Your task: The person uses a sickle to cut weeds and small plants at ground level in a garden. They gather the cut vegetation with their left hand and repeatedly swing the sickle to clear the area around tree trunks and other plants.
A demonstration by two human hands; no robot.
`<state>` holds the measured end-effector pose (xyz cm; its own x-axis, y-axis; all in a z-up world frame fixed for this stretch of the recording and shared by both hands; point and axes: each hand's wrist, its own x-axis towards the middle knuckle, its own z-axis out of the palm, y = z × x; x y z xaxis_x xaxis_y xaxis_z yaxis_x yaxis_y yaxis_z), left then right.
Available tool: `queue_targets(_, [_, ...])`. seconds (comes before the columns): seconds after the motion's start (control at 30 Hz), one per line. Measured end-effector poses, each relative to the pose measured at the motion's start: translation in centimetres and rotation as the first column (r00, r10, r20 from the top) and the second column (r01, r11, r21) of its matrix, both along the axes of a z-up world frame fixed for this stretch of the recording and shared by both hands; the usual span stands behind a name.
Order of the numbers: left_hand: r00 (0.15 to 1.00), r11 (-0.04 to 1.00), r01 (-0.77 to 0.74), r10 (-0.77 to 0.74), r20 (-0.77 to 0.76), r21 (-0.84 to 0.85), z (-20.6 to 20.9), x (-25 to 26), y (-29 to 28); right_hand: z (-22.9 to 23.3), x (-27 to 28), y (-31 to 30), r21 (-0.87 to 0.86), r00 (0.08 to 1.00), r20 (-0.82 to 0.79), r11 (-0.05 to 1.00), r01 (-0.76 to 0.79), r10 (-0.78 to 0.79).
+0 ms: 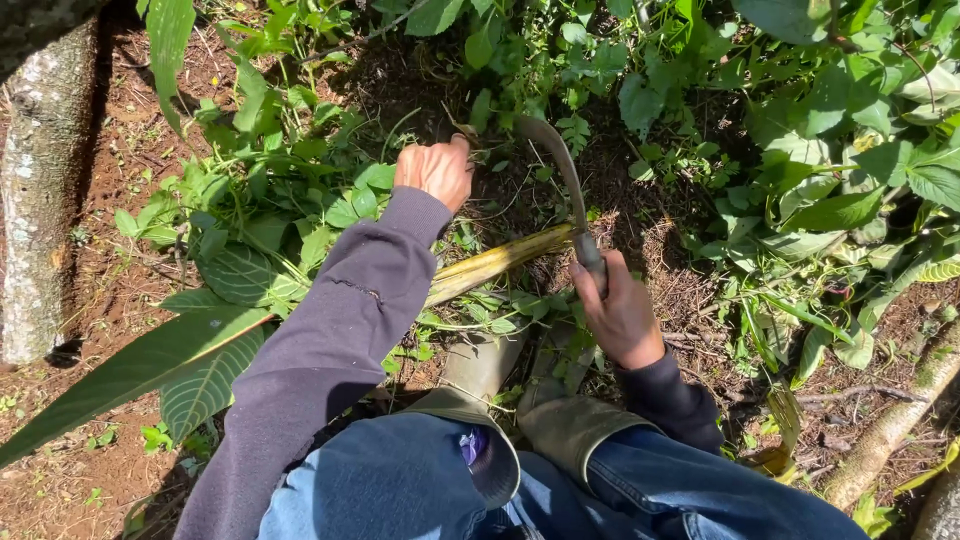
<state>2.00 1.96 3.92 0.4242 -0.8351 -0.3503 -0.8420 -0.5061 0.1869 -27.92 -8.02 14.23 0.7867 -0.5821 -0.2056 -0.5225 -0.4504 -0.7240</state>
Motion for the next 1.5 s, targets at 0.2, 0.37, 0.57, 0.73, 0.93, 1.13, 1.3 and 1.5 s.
queue_targets(0.2, [0.998,0.998,0.055,-0.055,0.005,0.024,5.8,-0.7,-0.3,3.4,2.3,0.8,0.237,0.988,-0.052,0.96,0.152,-0.144])
queue_targets(0.37, [0.999,1.0,0.0,0.0,-0.036,0.003,4.3,-0.2,1.2,3.6,-3.0,0.3,0.356,0.966,-0.26,0.93,0.093,0.003])
queue_targets(0.57, [0.997,0.997,0.071,-0.072,-0.033,-0.033,7.3,-1.3,0.8,2.2,1.1,0.2,0.365,0.995,-0.056,0.926,0.095,-0.08])
queue_targets(0.73, [0.994,0.996,0.082,-0.083,-0.076,-0.015,10.1,-2.0,2.0,3.6,-2.3,0.9,0.451,0.954,-0.295,0.888,0.092,0.051])
queue_targets(0.93, [0.946,0.928,0.323,-0.307,-0.108,0.188,7.3,-5.4,2.5,3.1,-1.7,0.1,0.45,0.976,-0.079,0.866,0.218,-0.205])
queue_targets(1.13, [0.899,0.836,0.438,-0.399,-0.181,0.33,11.6,-6.1,1.8,3.0,-3.9,0.3,0.524,0.973,-0.136,0.82,0.23,-0.186])
queue_targets(1.3, [0.908,0.855,0.413,-0.36,-0.214,0.315,17.4,-5.1,-1.5,7.2,-3.0,-2.2,0.472,0.931,-0.103,0.807,0.355,-0.349])
queue_targets(1.5, [0.806,0.72,0.592,-0.542,-0.237,0.364,17.8,-6.6,-7.8,6.0,-3.0,-3.4,0.45,0.893,-0.055,0.787,0.422,-0.447])
